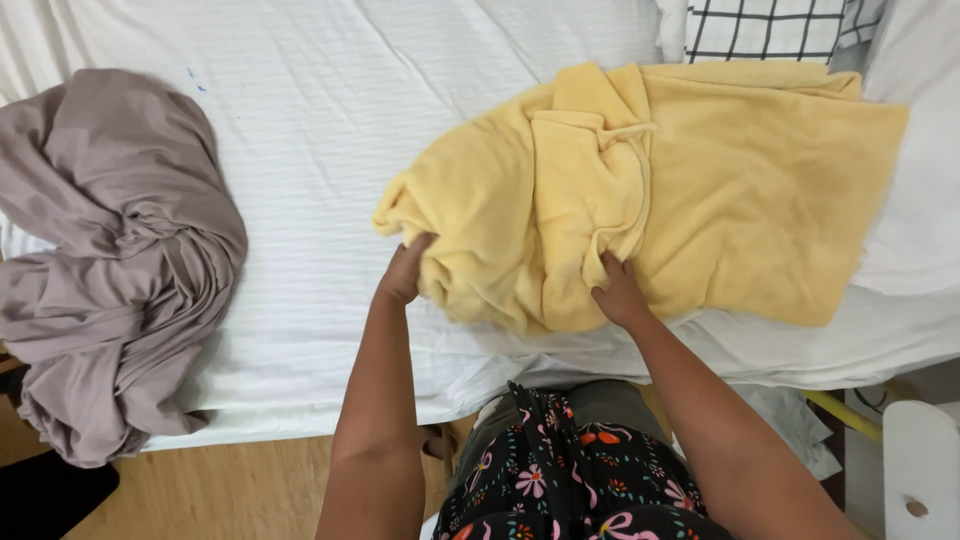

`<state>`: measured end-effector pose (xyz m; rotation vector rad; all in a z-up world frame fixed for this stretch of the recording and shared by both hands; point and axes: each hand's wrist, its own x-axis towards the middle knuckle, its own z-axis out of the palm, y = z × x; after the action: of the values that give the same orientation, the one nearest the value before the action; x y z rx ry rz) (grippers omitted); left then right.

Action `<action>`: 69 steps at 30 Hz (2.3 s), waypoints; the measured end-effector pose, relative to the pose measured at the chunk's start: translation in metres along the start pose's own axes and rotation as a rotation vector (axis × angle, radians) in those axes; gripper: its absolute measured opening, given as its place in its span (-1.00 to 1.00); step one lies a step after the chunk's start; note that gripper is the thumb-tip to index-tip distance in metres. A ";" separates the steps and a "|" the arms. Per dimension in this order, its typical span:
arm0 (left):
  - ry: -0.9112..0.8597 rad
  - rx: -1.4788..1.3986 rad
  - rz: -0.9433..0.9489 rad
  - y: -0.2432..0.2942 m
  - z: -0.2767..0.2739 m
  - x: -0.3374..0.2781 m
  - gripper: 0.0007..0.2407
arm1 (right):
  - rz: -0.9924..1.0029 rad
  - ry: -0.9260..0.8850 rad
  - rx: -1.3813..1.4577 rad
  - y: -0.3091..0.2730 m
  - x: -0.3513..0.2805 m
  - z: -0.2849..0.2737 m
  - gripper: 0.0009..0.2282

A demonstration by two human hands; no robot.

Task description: The person folds a yellow towel on a bed. They spread the towel out, fold it in half lengthwise, then fold it into thirds to create a compact rectangle.

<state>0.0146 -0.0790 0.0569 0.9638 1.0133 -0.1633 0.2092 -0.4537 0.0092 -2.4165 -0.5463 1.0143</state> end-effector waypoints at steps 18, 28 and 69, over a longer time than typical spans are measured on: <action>0.730 0.839 0.823 -0.012 0.005 -0.045 -0.52 | 0.072 0.173 0.406 -0.003 0.006 0.023 -0.35; 0.077 0.747 0.771 -0.042 0.230 -0.069 0.01 | 0.067 -0.116 1.119 -0.107 -0.015 -0.019 -0.44; 0.694 -0.089 0.400 -0.015 -0.041 -0.130 -0.57 | -0.110 -0.420 0.735 -0.431 0.145 0.101 -0.04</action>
<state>-0.0922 -0.0963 0.1414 1.1479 1.4106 0.5826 0.1514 -0.0009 0.1026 -1.5268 -0.3457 1.3841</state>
